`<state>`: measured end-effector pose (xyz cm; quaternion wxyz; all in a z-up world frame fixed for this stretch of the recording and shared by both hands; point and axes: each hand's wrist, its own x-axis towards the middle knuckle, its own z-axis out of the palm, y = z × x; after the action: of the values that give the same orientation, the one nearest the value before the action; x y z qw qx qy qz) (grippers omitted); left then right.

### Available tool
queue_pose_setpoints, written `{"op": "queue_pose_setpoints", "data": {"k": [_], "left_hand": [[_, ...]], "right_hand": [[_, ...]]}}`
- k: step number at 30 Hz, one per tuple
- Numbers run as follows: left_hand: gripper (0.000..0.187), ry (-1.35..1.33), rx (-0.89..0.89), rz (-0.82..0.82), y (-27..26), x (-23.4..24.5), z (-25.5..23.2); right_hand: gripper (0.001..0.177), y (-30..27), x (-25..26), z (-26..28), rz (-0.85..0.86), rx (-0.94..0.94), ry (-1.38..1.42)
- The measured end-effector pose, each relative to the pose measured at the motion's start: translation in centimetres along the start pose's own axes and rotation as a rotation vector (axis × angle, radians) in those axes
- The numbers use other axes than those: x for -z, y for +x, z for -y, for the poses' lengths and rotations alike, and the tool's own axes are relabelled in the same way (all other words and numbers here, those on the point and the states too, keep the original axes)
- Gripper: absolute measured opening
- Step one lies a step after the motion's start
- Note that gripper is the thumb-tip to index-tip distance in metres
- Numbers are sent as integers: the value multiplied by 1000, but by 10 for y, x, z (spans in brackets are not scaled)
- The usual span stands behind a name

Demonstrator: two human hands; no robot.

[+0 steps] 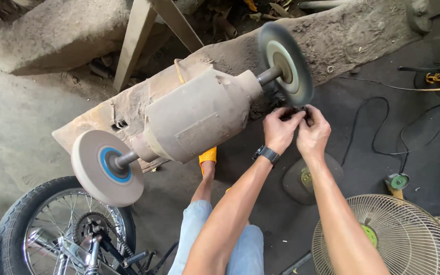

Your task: The person cleans a metal part with a cloth, then uses pliers to remove a small cylindrical component from a larger assembly. They walk to a grinding machine and grind the small component against the spinning wheel. Finally, they use a screwdriver to work on the component before returning to the workbench.

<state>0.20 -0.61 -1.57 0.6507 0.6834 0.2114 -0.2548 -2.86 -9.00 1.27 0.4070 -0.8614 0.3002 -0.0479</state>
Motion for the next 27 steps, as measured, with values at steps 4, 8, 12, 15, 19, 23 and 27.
{"op": "queue_pose_setpoints", "data": {"k": [4,8,12,15,19,23,27], "left_hand": [[37,-32,35,-22,-7,8,1],[37,-63,13,-55,-16,26,-6],[42,52,-107,-34,-31,40,-9],[45,51,-78,11,-38,36,-14],[38,59,-120,44,-20,20,-8],[38,61,-98,-4,-8,7,-7],[40,33,-51,-34,-6,12,-2]], "right_hand": [[34,-4,-5,5,20,-23,22],[31,-16,-10,8,85,22,80],[44,-40,-17,-3,103,13,128],[37,-39,-13,-17,51,-85,124],[28,-21,-4,8,72,-51,62],[24,-7,0,0,59,-36,-11],[26,-5,-8,1,82,-53,-17]]}}
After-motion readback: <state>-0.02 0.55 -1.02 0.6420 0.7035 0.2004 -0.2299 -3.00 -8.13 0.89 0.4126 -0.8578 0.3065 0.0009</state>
